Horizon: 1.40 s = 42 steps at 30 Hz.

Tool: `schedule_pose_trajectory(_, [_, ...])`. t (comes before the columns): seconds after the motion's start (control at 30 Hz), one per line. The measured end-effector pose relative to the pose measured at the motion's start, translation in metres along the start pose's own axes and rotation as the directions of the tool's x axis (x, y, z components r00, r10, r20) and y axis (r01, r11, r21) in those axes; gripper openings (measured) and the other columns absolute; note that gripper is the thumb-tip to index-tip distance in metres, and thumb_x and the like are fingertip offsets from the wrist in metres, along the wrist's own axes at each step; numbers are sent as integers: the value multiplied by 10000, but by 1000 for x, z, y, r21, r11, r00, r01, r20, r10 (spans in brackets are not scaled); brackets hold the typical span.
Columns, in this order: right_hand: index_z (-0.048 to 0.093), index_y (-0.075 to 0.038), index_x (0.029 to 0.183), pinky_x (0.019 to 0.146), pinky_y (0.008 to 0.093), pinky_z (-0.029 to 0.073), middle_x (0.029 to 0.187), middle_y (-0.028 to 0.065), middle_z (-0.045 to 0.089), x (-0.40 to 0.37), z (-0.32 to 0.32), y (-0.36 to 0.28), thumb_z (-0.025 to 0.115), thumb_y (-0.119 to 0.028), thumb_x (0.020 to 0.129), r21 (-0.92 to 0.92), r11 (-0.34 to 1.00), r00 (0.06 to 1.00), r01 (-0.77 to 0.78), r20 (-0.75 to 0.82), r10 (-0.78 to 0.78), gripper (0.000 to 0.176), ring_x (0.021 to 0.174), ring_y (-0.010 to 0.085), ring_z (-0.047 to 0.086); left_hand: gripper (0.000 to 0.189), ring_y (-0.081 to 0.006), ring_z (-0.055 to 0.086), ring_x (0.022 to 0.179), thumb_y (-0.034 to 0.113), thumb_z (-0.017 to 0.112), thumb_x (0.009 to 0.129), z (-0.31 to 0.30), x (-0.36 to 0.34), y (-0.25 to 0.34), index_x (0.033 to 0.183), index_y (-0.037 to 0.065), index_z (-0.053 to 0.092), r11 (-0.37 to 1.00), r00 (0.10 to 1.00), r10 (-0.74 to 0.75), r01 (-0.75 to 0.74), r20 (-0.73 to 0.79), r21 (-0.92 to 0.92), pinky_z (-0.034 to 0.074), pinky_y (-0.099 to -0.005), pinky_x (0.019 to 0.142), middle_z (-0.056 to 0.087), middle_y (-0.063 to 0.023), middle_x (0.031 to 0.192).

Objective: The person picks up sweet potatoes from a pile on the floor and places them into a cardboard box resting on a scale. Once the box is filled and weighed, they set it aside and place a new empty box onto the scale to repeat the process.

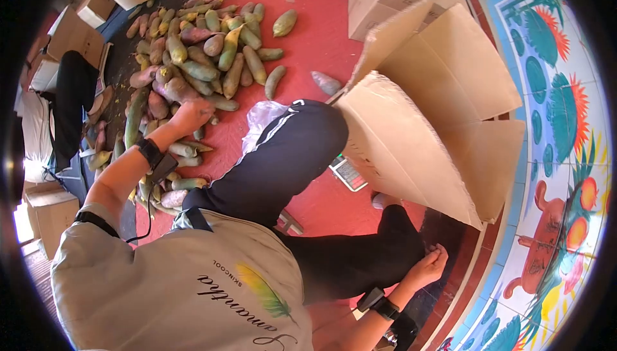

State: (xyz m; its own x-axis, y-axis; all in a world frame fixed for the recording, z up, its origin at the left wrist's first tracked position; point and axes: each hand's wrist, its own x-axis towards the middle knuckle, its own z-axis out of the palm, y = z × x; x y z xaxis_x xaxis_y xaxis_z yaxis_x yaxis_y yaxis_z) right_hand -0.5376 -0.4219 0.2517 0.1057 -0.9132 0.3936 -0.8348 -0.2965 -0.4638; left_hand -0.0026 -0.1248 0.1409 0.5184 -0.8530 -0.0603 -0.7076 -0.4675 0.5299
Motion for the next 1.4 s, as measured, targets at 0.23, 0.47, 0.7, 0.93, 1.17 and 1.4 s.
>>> schedule_pose_trajectory(0.23, [601,0,951,633,308,514,811,136,636,2,0,4,420,-112,911,-32,999,999,-28,17,29,216,713,209,635,234,-353,605,849,234,516,783,60,-108,-124,915,81,634,914,838,-405,359,367,190,483,-430,761,642,-153,896])
schedule_pose_trajectory(0.47, [607,-1,945,626,313,526,819,137,639,5,-1,-1,415,-122,914,-86,996,999,1,45,2,228,727,215,643,240,-314,609,944,215,564,755,79,-157,-125,939,87,650,682,550,-695,708,463,183,481,-405,814,643,-164,965])
schedule_pose_trajectory(0.7, [607,-2,935,614,311,523,798,132,634,8,0,0,420,-119,909,-115,993,999,33,36,-29,222,718,213,642,512,-337,584,992,399,622,754,150,-215,-172,1161,94,572,782,564,-603,559,565,276,462,-416,858,603,-201,1043])
schedule_pose_trajectory(0.93, [608,-7,923,616,320,519,781,129,634,10,1,-5,422,-121,905,-135,991,998,24,59,-16,219,696,216,641,458,-338,574,989,464,662,692,114,-194,-107,998,123,662,840,562,-510,487,651,238,459,-422,845,611,-168,1007])
schedule_pose_trajectory(1.17, [605,-4,918,597,323,510,782,140,636,12,5,-4,418,-132,906,-156,985,997,73,40,-68,227,679,228,637,317,-344,620,852,245,678,609,136,-207,-135,869,67,647,936,567,-337,286,752,205,494,-426,707,648,-171,859])
schedule_pose_trajectory(1.4, [600,7,918,595,326,508,779,135,629,10,5,-15,418,-114,907,-82,994,997,66,55,-61,218,683,220,634,364,-325,626,865,216,666,654,87,-175,-99,959,27,607,880,573,-472,352,670,319,495,-406,709,653,-162,904])
